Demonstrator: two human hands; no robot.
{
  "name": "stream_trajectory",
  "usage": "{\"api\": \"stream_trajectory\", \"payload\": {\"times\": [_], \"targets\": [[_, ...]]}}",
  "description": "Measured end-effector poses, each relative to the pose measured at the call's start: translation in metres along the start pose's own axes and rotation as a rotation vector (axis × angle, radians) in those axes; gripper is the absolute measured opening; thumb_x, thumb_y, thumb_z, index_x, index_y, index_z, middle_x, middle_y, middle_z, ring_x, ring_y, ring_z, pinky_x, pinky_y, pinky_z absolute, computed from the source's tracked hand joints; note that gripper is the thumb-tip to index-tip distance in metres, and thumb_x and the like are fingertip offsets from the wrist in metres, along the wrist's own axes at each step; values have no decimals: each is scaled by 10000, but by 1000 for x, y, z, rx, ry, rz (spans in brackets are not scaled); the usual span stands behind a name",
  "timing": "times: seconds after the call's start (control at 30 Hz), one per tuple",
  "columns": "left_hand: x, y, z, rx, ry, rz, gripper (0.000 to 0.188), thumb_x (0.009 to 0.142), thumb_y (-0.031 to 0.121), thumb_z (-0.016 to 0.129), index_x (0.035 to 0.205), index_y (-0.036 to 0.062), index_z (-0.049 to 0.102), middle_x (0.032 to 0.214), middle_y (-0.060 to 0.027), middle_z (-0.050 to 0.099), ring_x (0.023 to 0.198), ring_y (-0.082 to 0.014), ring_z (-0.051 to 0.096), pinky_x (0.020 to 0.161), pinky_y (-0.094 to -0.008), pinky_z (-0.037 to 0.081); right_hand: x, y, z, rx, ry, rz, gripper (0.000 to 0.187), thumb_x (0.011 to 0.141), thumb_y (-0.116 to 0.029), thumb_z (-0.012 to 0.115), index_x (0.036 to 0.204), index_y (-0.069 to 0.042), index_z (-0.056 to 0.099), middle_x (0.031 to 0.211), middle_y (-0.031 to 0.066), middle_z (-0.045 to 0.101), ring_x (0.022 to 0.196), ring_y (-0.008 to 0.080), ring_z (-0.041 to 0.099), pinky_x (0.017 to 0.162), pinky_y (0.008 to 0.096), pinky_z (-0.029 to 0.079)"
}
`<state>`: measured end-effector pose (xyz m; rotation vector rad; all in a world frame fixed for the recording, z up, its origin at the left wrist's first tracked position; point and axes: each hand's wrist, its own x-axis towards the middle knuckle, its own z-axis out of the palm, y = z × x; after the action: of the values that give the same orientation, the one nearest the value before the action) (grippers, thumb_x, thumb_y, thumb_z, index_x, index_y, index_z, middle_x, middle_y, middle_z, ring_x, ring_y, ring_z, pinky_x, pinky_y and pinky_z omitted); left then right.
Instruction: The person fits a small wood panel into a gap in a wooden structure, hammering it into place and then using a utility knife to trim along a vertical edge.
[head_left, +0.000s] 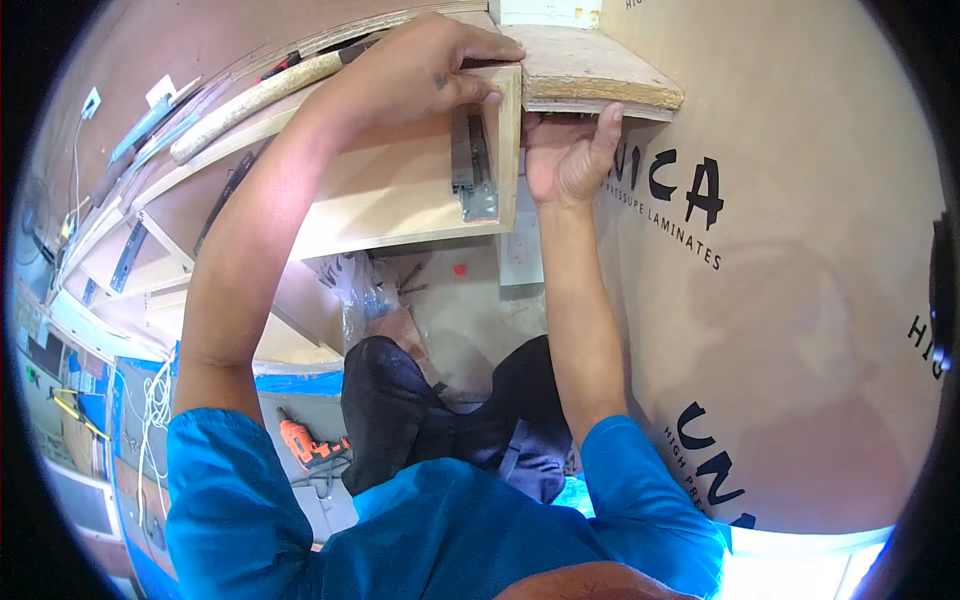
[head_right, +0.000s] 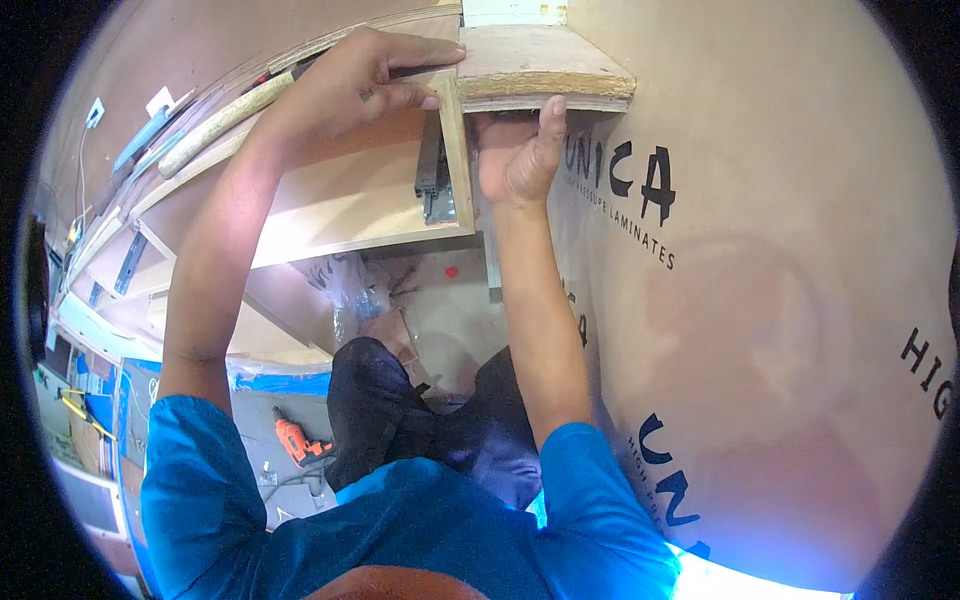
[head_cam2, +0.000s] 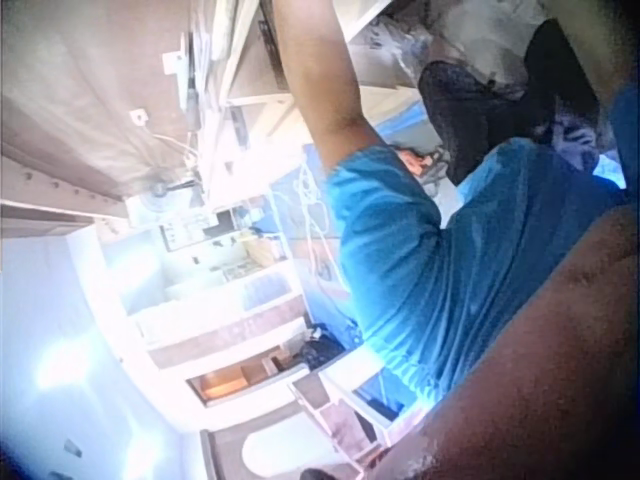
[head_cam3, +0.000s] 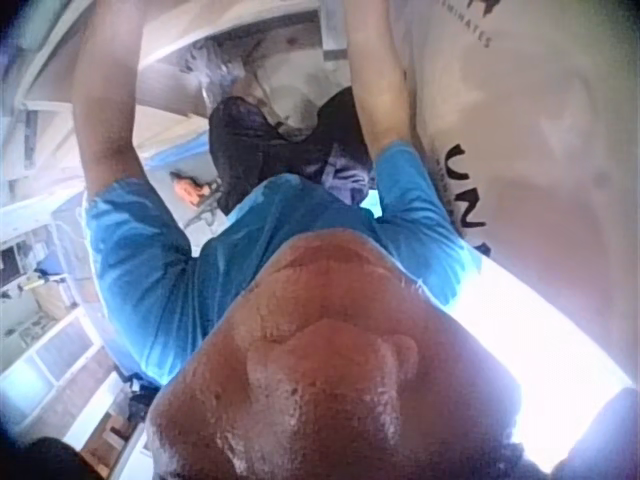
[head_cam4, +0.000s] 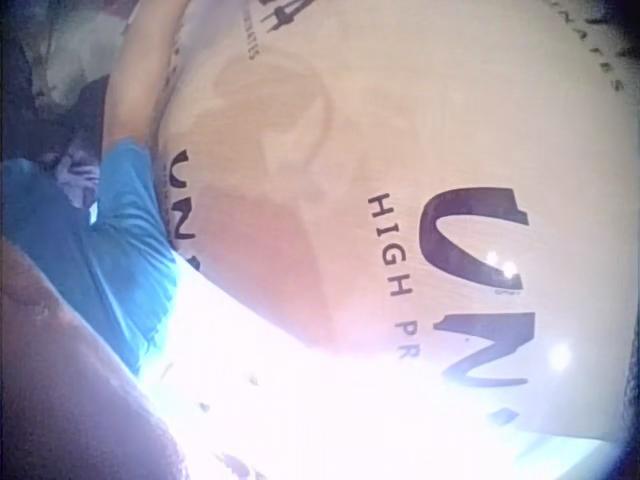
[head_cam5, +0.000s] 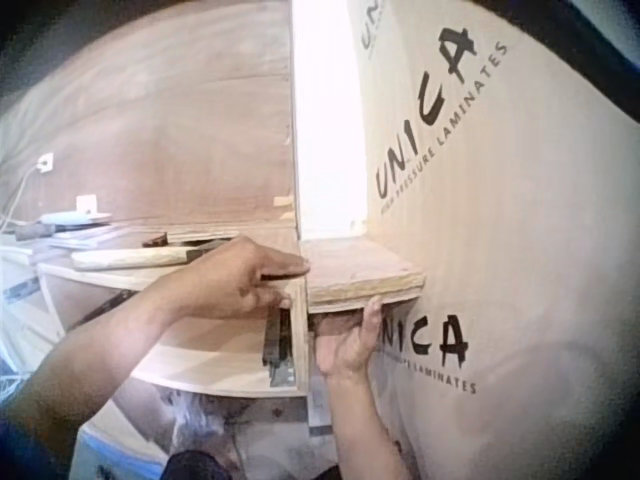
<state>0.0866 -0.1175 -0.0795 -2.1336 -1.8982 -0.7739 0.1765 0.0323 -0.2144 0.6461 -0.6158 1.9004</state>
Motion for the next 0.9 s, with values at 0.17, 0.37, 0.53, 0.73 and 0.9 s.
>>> {"api": "stream_trajectory", "payload": {"times": [0.17, 0.37, 0.53, 0.73, 0.9], "targets": [[1, 8, -1, 37, -23, -51, 446, 923, 0, 698, 1363, 0, 629, 1354, -138, 680, 1232, -204, 634, 1072, -357, 498, -6, -2, -1, 8, -36, -7, 818, 902, -600, 710, 1498, -120, 420, 1480, 66, 504, 1358, 285, 477, 1115, 523, 427], [0, -6, 1, 55, 56, 97, 410, 886, 63, 722, 1290, 8, 681, 1233, -186, 718, 1121, -325, 701, 975, -389, 535, -31, -9, 5, -82, 262, 18, 591, 1004, -393, 642, 1468, -80, 451, 1443, 92, 540, 1345, 285, 513, 1128, 486, 426], [0, -6, 2, 70, 54, 53, 421, 884, 111, 757, 1288, 18, 685, 1221, -185, 723, 1101, -321, 706, 954, -393, 537, -87, -31, -23, -128, 406, 190, 510, 953, -157, 603, 1431, -30, 479, 1403, 120, 558, 1326, 289, 529, 1131, 493, 420], [1, 2, 2, -122, -21, -81, 462, 908, -3, 719, 1362, 13, 637, 1299, -93, 713, 1126, -125, 634, 1007, -336, 524, -156, -54, -35, -241, 429, 131, 573, 929, -128, 589, 1470, -7, 445, 1443, 153, 529, 1376, 316, 486, 1169, 505, 378], [1, 10, 1, -12, -31, -131, 472, 901, 21, 735, 1363, 24, 641, 1331, -99, 700, 1145, -146, 641, 1024, -342, 516, -211, -77, -28, -331, 543, 155, 714, 848, -141, 592, 1517, 0, 385, 1462, 179, 508, 1408, 363, 450, 1177, 540, 359]]}}
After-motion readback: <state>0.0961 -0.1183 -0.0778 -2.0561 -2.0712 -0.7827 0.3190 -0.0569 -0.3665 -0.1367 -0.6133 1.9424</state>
